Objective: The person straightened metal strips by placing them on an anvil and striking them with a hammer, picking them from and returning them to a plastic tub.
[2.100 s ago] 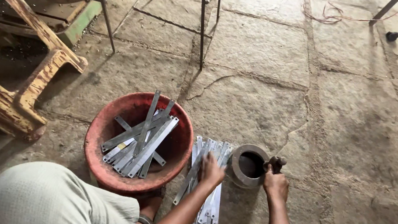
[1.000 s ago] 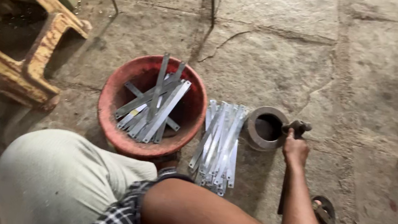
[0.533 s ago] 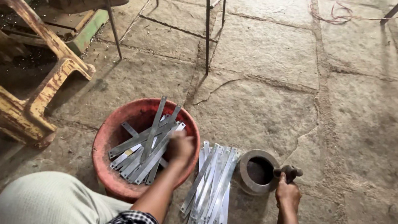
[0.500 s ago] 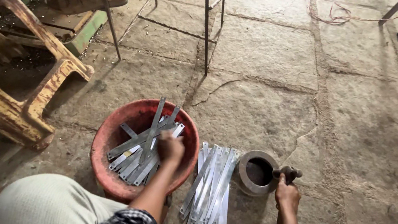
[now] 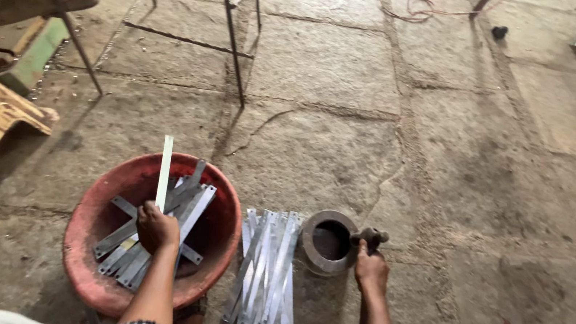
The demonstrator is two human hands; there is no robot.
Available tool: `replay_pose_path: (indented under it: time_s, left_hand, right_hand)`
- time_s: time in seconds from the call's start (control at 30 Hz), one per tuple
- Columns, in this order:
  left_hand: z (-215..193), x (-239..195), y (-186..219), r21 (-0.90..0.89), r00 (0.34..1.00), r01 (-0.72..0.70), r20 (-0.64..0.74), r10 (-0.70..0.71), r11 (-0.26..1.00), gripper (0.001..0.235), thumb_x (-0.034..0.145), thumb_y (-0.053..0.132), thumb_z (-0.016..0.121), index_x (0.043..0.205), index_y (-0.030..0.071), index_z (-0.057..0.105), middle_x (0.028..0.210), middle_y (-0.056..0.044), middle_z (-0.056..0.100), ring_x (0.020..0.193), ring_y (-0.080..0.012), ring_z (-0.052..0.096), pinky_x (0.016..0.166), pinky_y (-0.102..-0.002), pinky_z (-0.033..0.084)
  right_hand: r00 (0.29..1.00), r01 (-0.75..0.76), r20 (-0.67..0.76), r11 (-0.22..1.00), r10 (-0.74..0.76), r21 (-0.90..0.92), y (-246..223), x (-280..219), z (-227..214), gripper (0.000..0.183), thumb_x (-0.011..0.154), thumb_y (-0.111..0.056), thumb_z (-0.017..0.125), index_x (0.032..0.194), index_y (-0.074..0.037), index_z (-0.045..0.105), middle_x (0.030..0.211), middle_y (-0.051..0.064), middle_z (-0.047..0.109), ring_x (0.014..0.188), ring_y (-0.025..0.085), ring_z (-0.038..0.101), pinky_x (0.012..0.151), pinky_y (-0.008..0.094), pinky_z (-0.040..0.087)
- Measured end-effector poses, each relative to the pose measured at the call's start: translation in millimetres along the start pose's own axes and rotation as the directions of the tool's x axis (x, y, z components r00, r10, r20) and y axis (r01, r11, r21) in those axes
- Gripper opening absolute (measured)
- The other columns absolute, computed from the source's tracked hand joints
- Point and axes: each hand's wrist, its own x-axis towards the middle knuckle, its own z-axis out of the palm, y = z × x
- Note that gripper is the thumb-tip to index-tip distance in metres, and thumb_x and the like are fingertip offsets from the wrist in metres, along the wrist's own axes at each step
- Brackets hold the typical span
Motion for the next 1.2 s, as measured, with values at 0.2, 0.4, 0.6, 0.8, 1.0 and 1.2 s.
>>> replay_pose_path:
  time_s: [0.2,0.4,0.6,0.8,1.0,1.2]
  left_hand:
    - [-1.2,-39.4,124.6,-0.163,0.782,-0.218,0.561,0.272,0.962,0.035,0.093,0.042,0.057,0.112,0.019,0.073,0.097,-0.021,0.075,0.088,-0.0418,0.073,0.077,-0.053,0.057]
    - [-9.3,-93.8,161.7,-0.208,0.471,-0.366,0.799,0.373,0.907,0.054,0.083,0.069,0.064,0.11,0.024,0.08,0.107,-0.011,0.078,0.102,-0.0306,0.076,0.087,-0.045,0.06]
    - [17.1,-94.9,150.9,-0.048,0.501,-0.302,0.842,0.201,0.952,0.053,0.081,0.07,0.068,0.114,0.03,0.079,0.117,-0.008,0.076,0.113,-0.0279,0.071,0.094,-0.043,0.057]
    - [31.7,-98.7,153.7,0.068,0.488,-0.287,0.868,0.085,0.956,0.052,0.081,0.071,0.068,0.119,0.036,0.076,0.124,-0.005,0.073,0.117,-0.0285,0.07,0.095,-0.043,0.057]
    - [47.5,-101.7,150.1,0.067,0.481,-0.288,0.873,0.084,0.955,0.051,0.081,0.07,0.07,0.119,0.037,0.077,0.125,-0.005,0.074,0.119,-0.0269,0.069,0.097,-0.041,0.056]
    - [66.8,-102.4,136.2,-0.105,0.269,-0.072,0.955,0.121,0.992,0.038,0.096,0.05,0.064,0.113,0.018,0.076,0.104,-0.013,0.084,0.092,-0.0249,0.079,0.082,-0.038,0.058]
  right_hand:
    - [1.0,0.007,-0.018,0.999,-0.006,0.046,-14.9,-22.5,-14.5,0.066,0.098,-0.061,0.049,0.117,-0.003,0.074,0.121,0.031,0.069,0.12,0.048,0.063,0.1,0.053,0.049]
    - [1.0,0.006,-0.016,0.999,-0.005,0.053,-15.5,-25.8,-19.0,0.065,0.097,-0.061,0.052,0.113,-0.003,0.075,0.118,0.031,0.069,0.118,0.048,0.064,0.098,0.054,0.05]
    - [0.988,0.144,-0.055,0.989,-0.145,-0.011,-53.7,-41.7,-41.6,0.068,0.098,-0.06,0.057,0.102,0.005,0.077,0.101,0.034,0.07,0.1,0.049,0.068,0.085,0.054,0.054]
    - [0.824,0.547,-0.305,0.811,-0.477,0.209,-124.8,-81.8,-69.1,0.052,0.1,-0.044,0.051,0.098,0.003,0.072,0.066,0.024,0.07,0.056,0.04,0.071,0.049,0.05,0.053]
    - [0.956,0.291,-0.044,0.957,-0.291,-0.013,-112.1,-47.5,-13.7,0.057,0.103,-0.05,0.047,0.104,0.003,0.069,0.08,0.03,0.071,0.074,0.047,0.071,0.063,0.053,0.055]
    - [0.99,0.142,0.047,0.98,-0.136,-0.141,-70.9,-5.6,-30.6,0.064,0.096,-0.056,0.052,0.109,0.003,0.073,0.11,0.034,0.07,0.107,0.049,0.07,0.089,0.056,0.056]
